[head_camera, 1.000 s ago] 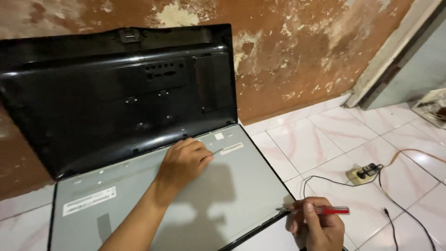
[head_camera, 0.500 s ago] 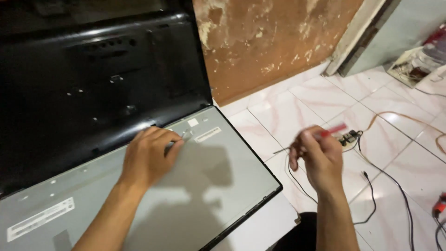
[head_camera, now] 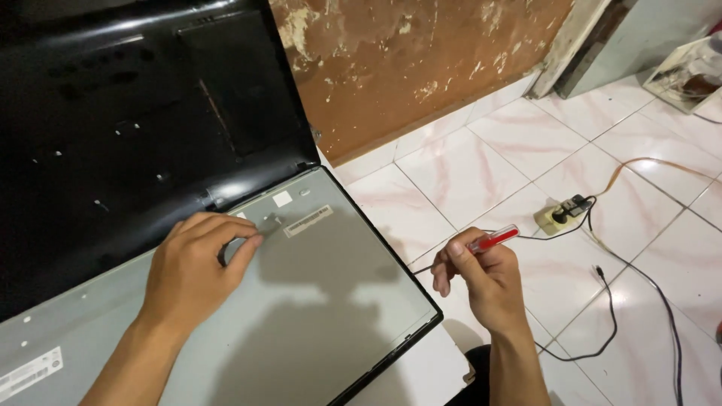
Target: Disassembling a computer monitor by cleaning the exterior with a brush and prying open the plastic housing with a screwdriver to remove the internal panel.
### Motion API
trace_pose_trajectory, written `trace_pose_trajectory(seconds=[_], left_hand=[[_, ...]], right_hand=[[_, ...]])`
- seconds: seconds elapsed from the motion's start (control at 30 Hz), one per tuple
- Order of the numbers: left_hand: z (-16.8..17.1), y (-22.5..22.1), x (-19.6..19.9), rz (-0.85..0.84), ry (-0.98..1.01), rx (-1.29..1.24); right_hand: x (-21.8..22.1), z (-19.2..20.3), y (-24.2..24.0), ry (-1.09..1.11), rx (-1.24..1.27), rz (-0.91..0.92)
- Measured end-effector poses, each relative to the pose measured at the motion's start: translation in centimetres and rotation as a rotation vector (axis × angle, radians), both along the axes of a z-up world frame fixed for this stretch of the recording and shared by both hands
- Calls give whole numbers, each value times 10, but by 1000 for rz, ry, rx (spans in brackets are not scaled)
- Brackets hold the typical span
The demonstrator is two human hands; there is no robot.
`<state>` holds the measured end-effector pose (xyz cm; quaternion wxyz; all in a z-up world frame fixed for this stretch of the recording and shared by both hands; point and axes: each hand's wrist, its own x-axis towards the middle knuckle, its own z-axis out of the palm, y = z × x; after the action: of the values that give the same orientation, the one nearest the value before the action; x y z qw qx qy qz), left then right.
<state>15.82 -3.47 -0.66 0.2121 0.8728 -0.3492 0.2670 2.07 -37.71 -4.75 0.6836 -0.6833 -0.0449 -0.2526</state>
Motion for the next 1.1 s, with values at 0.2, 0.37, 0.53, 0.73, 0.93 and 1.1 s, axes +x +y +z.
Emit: trace_pose_trajectory(seconds=[0.2, 0.37, 0.53, 0.73, 0.93, 1.1], left_hand=[[18, -13, -18, 73, 149, -21], [17, -12, -16, 73, 161, -9], [15, -11, -16, 61, 169, -19], [18, -12, -18, 50, 192, -22], [19, -14, -20, 49, 215, -23], [17, -14, -19, 55, 194, 5]], right_hand=[[-28, 33, 21, 118, -199, -46], [-25, 54, 37, 168, -580, -149], [-8, 32, 29, 127, -48, -27], [-2, 17, 24, 203, 98, -62], [8, 4, 14, 133, 397, 25], [-2, 11, 14, 112, 199, -9]])
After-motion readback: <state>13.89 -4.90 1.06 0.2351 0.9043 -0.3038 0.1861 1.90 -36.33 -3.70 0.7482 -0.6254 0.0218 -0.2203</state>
